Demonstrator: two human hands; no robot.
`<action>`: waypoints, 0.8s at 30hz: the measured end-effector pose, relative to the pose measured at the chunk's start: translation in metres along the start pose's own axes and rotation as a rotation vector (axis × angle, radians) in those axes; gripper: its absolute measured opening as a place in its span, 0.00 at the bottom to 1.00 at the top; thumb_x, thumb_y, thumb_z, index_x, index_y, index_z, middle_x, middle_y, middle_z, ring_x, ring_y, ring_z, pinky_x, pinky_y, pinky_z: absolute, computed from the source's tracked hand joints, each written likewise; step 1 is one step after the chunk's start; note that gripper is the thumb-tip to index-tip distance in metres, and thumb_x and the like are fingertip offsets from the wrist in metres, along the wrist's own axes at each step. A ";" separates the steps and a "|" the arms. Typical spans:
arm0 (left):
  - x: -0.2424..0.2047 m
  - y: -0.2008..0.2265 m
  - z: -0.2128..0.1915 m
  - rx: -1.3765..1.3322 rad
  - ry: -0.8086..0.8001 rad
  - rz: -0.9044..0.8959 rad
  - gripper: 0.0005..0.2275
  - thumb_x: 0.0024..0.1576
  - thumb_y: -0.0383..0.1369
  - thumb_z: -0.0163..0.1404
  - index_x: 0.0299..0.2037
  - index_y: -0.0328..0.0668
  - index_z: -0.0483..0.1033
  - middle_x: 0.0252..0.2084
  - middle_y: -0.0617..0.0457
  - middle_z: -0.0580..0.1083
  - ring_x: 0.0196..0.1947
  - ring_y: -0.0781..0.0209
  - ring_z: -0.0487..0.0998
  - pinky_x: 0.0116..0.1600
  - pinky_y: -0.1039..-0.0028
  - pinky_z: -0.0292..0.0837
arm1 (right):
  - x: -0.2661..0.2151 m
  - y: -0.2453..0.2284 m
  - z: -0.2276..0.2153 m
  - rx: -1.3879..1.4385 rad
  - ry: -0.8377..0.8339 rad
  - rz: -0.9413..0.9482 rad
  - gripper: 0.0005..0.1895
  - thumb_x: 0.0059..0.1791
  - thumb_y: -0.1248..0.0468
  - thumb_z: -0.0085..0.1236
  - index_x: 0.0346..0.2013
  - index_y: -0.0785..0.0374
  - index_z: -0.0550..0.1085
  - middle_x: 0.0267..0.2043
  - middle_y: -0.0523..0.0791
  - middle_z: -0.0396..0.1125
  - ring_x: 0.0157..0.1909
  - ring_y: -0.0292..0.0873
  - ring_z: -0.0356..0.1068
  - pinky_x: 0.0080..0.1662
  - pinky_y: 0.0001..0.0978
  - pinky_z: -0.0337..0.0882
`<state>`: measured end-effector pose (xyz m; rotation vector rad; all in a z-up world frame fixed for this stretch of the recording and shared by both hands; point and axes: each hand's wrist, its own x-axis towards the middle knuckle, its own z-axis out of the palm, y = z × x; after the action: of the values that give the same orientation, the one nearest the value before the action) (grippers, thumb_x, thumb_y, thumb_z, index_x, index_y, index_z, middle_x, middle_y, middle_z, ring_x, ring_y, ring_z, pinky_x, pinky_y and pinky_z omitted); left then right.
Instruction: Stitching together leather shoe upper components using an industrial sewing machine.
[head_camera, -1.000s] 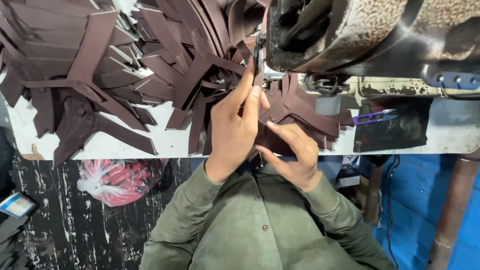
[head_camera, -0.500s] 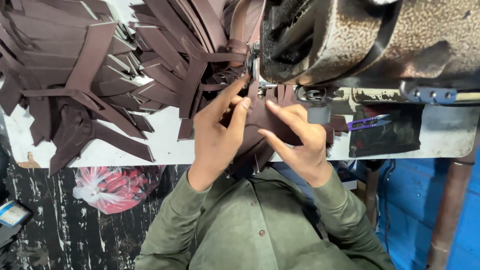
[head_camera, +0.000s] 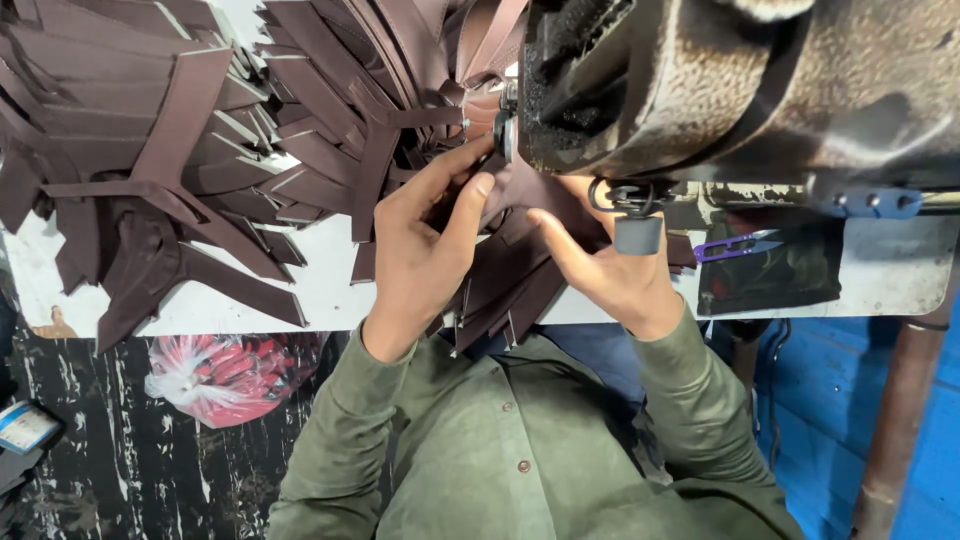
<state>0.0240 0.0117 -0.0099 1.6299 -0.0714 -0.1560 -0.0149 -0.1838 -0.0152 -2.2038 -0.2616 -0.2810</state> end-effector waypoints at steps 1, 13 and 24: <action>0.001 -0.001 0.000 -0.007 -0.003 -0.006 0.13 0.65 0.25 0.50 0.58 0.32 0.77 0.42 0.54 0.79 0.44 0.73 0.78 0.49 0.81 0.73 | 0.000 0.005 0.001 -0.096 0.008 -0.094 0.20 0.50 0.70 0.71 0.55 0.68 0.74 0.52 0.51 0.72 0.53 0.50 0.74 0.57 0.39 0.72; -0.007 -0.007 -0.017 0.076 -0.036 0.033 0.14 0.65 0.26 0.51 0.61 0.37 0.76 0.36 0.58 0.72 0.37 0.75 0.69 0.45 0.83 0.68 | -0.002 -0.023 0.017 -0.267 0.224 -0.044 0.19 0.49 0.70 0.74 0.51 0.67 0.75 0.48 0.50 0.71 0.48 0.50 0.72 0.54 0.41 0.71; -0.015 -0.014 -0.012 -0.062 -0.019 -0.024 0.14 0.67 0.27 0.50 0.62 0.37 0.74 0.37 0.61 0.69 0.37 0.77 0.66 0.43 0.85 0.65 | -0.027 -0.040 0.055 0.234 0.034 0.146 0.35 0.50 0.74 0.65 0.70 0.70 0.62 0.48 0.49 0.74 0.47 0.39 0.75 0.53 0.29 0.74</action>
<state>0.0106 0.0269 -0.0222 1.5676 -0.0609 -0.1904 -0.0465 -0.1184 -0.0257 -1.9731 -0.1084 -0.1961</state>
